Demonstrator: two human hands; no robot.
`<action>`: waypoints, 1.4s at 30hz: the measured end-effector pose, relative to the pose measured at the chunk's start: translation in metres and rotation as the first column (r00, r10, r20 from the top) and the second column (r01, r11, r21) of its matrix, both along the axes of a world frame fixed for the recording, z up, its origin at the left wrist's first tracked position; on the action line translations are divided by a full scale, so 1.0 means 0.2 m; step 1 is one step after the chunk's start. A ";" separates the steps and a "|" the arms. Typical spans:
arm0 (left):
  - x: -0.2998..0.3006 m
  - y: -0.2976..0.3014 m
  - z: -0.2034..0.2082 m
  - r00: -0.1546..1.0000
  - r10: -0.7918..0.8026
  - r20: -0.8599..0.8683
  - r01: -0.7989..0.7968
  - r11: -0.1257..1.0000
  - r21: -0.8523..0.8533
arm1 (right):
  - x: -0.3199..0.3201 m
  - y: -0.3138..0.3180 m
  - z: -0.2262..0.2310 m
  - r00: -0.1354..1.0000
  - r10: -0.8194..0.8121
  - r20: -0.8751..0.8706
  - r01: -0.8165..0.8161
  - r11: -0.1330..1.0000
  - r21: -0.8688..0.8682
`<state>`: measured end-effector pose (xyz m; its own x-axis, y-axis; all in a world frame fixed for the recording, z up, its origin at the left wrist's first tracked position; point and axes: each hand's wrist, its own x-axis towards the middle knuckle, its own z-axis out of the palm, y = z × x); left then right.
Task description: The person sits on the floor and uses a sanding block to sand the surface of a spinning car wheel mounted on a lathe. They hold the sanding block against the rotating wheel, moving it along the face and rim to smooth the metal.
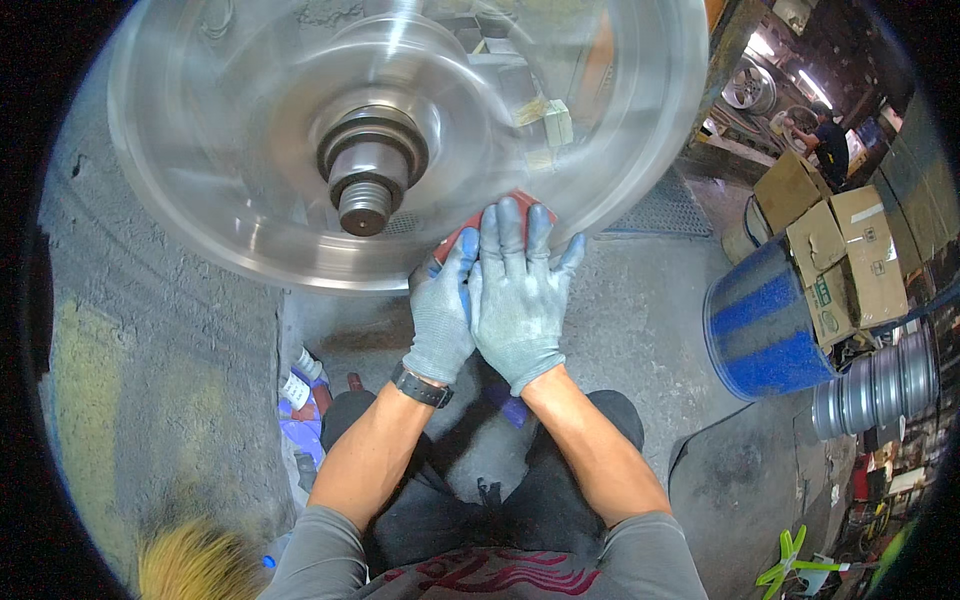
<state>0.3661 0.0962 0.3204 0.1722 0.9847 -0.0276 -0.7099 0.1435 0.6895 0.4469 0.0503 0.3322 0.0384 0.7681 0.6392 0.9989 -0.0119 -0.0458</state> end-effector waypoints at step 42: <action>-0.01 0.01 -0.04 0.998 -0.055 0.010 0.055 0.998 -0.014 | 0.00 0.00 -0.01 1.000 -0.004 0.006 0.004 1.000 0.002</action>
<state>0.3634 0.0979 0.3130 0.2267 0.9731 -0.0401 -0.7072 0.1928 0.6802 0.4469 0.0510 0.3297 0.0380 0.7669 0.6406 0.9991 -0.0161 -0.0400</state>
